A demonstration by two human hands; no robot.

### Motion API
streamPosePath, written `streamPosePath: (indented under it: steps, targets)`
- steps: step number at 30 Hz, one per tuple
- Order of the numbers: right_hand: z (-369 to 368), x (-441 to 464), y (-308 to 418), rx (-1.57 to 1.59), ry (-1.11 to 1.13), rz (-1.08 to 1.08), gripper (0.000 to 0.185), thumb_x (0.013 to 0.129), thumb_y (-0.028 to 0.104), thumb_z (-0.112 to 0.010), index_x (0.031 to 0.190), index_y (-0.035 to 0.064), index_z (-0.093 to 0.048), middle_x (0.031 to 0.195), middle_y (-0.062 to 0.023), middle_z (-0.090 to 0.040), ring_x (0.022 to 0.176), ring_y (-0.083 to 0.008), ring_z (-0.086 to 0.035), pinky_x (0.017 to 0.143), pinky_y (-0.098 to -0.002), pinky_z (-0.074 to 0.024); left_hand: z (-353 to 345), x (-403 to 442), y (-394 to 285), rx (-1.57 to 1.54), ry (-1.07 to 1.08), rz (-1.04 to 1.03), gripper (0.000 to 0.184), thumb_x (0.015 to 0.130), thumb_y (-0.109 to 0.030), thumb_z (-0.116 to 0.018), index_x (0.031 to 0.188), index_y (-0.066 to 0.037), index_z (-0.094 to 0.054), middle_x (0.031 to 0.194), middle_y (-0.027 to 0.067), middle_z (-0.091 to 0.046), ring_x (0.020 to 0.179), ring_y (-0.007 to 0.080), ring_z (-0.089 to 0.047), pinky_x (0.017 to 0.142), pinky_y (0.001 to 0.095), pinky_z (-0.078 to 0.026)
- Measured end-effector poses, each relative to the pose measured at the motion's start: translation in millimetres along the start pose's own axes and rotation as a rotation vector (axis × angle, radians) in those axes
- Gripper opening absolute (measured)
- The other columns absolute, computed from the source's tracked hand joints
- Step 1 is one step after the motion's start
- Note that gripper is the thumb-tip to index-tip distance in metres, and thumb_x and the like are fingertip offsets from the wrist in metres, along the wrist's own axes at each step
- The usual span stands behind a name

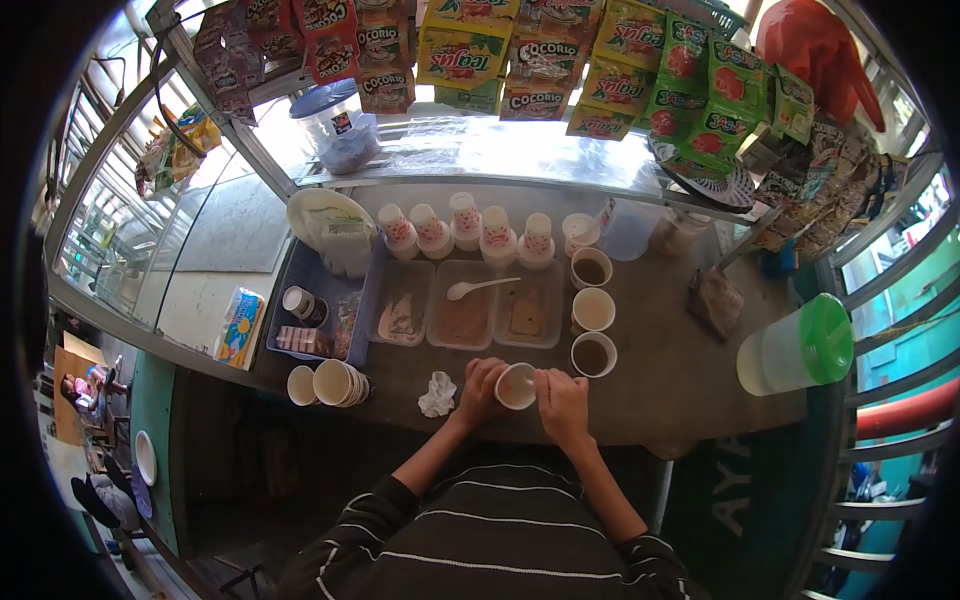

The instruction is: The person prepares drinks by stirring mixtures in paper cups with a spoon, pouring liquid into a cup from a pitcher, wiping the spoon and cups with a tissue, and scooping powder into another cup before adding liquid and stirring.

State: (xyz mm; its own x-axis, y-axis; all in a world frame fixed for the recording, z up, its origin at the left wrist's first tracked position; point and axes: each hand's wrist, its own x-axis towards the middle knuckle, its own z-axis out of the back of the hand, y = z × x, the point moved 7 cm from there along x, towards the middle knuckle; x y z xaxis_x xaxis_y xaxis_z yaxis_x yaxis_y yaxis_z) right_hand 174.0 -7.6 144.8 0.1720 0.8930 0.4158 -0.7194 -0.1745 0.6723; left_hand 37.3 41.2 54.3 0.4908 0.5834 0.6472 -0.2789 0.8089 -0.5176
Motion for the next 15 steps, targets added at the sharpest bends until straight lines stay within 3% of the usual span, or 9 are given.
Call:
streamPosePath:
  steps: [2,5,9,11,12,14,15]
  targets:
    - [-16,-7,-15,0.146,0.196,-0.146,0.039,0.096,0.022,-0.041,0.067,-0.0024,-0.052,0.056,-0.0103,-0.049,0.047,-0.0213,-0.048,0.049,-0.0329,-0.0368,-3,-6,-2,0.049,0.001,-0.087,0.075,0.057,-0.017,-0.078,0.119,-0.01,-0.036,0.111,0.0139,-0.051,0.1,0.0306,-0.054,0.087,0.0456,-0.038]
    - [-12,-6,-14,0.174,0.101,-0.169,0.039,0.096,0.022,-0.041,0.067,-0.0026,-0.052,0.055,-0.0111,-0.05,0.047,-0.0215,-0.049,0.049,-0.0334,-0.0367,-1,-5,3,-0.102,-0.094,-0.05,0.068,0.06,-0.015,-0.076,0.115,-0.011,-0.037,0.111,0.0135,-0.052,0.099,0.0295,-0.055,0.084,0.0433,-0.037]
    - [-15,-7,-13,0.109,0.175,-0.14,0.039,0.096,0.022,-0.041,0.067,-0.0031,-0.052,0.055,-0.0113,-0.049,0.047,-0.0199,-0.049,0.049,-0.0321,-0.0367,3,-1,-4,-0.029,-0.09,-0.099,0.066,0.059,-0.017,-0.077,0.112,-0.011,-0.038,0.111,0.0129,-0.053,0.098,0.0289,-0.055,0.083,0.0408,-0.035]
    - [-16,-9,-21,0.303,0.142,-0.302,0.039,0.095,0.022,-0.041,0.067,-0.0031,-0.052,0.056,-0.011,-0.05,0.048,-0.0208,-0.049,0.049,-0.0322,-0.0365,-1,-2,-2,-0.01,-0.018,-0.05,0.069,0.059,-0.019,-0.078,0.114,-0.011,-0.037,0.111,0.0122,-0.053,0.099,0.0282,-0.055,0.084,0.0397,-0.032]
    - [-16,-8,-22,0.303,0.143,-0.303,0.039,0.095,0.022,-0.041,0.067,-0.0031,-0.052,0.056,-0.011,-0.05,0.048,-0.0208,-0.049,0.049,-0.0322,-0.0365,1,0,-4,-0.01,-0.018,-0.049,0.069,0.059,-0.019,-0.078,0.114,-0.011,-0.037,0.111,0.0122,-0.053,0.099,0.0282,-0.055,0.084,0.0397,-0.032]
    - [-7,-4,-7,-0.006,0.071,-0.016,0.04,0.096,0.022,-0.041,0.067,-0.0034,-0.052,0.056,-0.0097,-0.049,0.047,-0.0183,-0.048,0.047,-0.0309,-0.0355,4,5,-5,-0.063,0.005,0.021,0.07,0.059,-0.021,-0.079,0.115,-0.01,-0.038,0.111,0.0126,-0.054,0.1,0.0282,-0.055,0.088,0.0411,-0.031]
    - [-8,-5,-8,-0.006,0.072,-0.016,0.04,0.096,0.022,-0.041,0.067,-0.0034,-0.052,0.056,-0.0097,-0.049,0.047,-0.0183,-0.048,0.047,-0.0309,-0.0355,4,5,-6,-0.063,0.004,0.022,0.07,0.059,-0.021,-0.079,0.115,-0.01,-0.038,0.111,0.0126,-0.054,0.1,0.0282,-0.055,0.088,0.0411,-0.031]
